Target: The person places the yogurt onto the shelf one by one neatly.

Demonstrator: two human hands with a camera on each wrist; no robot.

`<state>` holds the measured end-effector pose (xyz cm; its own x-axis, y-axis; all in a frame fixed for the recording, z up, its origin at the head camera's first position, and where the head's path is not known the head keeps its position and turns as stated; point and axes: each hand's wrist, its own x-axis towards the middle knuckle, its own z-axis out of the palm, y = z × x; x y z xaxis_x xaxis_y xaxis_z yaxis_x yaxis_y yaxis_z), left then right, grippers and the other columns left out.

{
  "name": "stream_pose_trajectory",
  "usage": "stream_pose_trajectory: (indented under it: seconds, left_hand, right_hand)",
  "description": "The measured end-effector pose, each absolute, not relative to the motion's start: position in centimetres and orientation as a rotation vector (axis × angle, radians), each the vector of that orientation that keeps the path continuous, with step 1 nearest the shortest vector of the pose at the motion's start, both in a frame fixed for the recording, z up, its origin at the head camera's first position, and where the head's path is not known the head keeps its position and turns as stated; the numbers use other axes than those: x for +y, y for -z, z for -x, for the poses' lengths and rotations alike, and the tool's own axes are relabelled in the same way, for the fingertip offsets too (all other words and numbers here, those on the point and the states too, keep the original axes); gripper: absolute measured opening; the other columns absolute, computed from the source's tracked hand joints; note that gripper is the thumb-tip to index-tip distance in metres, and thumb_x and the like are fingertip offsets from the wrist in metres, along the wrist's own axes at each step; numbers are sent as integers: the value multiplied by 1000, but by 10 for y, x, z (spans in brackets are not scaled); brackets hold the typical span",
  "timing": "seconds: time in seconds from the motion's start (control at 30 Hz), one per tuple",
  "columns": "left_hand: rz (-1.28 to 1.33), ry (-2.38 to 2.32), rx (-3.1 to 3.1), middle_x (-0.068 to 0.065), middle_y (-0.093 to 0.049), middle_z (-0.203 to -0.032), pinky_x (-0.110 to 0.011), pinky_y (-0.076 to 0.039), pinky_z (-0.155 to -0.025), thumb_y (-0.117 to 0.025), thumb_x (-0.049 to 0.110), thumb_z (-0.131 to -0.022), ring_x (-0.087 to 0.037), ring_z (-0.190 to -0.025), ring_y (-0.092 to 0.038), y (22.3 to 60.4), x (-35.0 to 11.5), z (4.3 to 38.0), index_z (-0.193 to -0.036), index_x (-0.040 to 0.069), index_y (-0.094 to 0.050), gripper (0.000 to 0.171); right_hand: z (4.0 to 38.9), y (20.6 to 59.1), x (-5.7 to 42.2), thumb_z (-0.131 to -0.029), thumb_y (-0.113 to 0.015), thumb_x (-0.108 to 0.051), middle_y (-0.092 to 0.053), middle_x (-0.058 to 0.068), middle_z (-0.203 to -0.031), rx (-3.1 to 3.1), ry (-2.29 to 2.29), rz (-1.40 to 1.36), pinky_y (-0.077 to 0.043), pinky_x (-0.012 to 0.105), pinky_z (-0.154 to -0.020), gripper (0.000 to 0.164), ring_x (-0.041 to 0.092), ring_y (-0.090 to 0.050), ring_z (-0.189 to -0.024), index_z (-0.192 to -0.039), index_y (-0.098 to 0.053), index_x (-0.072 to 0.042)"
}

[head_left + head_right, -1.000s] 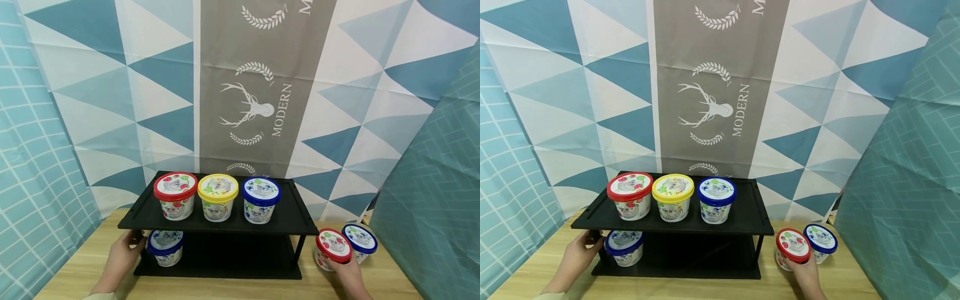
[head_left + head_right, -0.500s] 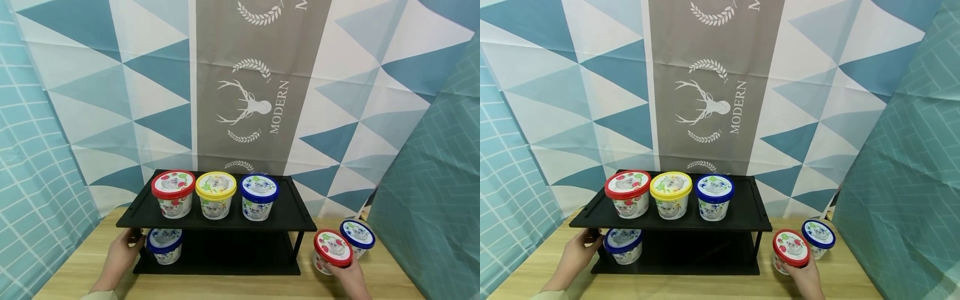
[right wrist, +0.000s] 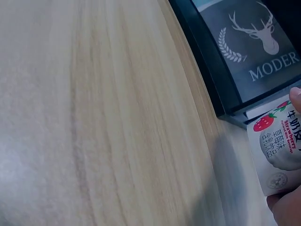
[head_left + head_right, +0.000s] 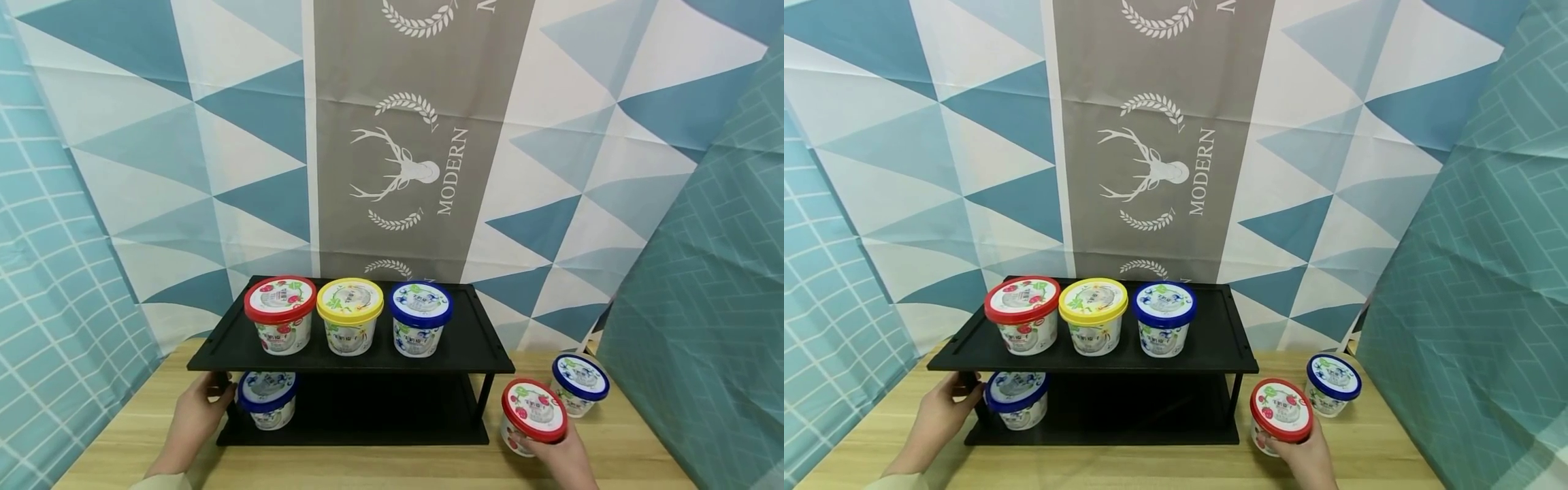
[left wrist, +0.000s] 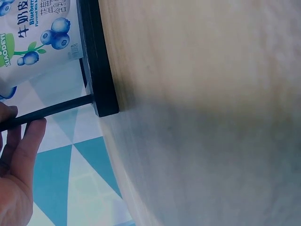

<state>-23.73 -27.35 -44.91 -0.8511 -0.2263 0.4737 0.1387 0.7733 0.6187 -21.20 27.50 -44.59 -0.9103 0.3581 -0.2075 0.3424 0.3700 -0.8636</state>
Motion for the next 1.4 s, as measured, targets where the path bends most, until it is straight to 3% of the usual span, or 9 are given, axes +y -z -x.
stream_pose_trajectory:
  seconds: [0.47, 0.87, 1.07, 1.4]
  left_hand:
    - [-59, 899, -2418, -15, -58, -91, -41, -52, -65, -58, 5, -82, -31, -81, -60, 450, -274, 238, -101, 3, -53, 19]
    - [-67, 917, -2428, -17, -58, -91, -42, -52, -65, -57, 6, -82, -33, -81, -60, 451, -275, 239, -101, 3, -53, 20]
    - [-72, 912, -2432, -15, -58, -91, -40, -53, -66, -57, 6, -82, -31, -82, -60, 452, -276, 240, -100, 5, -53, 18]
    - [-61, 937, -2435, -15, -59, -91, -40, -52, -67, -57, 9, -84, -31, -82, -60, 449, -275, 239, -99, 4, -53, 16]
  right_hand:
    - [201, 437, 261, -32, -79, -53, -28, 27, -132, -2623, -1661, 623, -35, 59, -93, 136, 45, -31, -115, -138, -11, -1]
    - [196, 439, 242, -45, -83, -40, -35, 25, -130, -2650, -1651, 535, -44, 51, -88, 117, 41, -39, -111, -135, -18, -3]
    - [197, 439, 231, -40, -82, -45, -37, 25, -129, -2660, -1632, 537, -46, 51, -86, 121, 40, -40, -109, -134, -20, -3]
    - [198, 435, 217, -44, -83, -43, -39, 21, -130, -2648, -1641, 472, -48, 48, -86, 116, 38, -41, -110, -135, -21, -7]
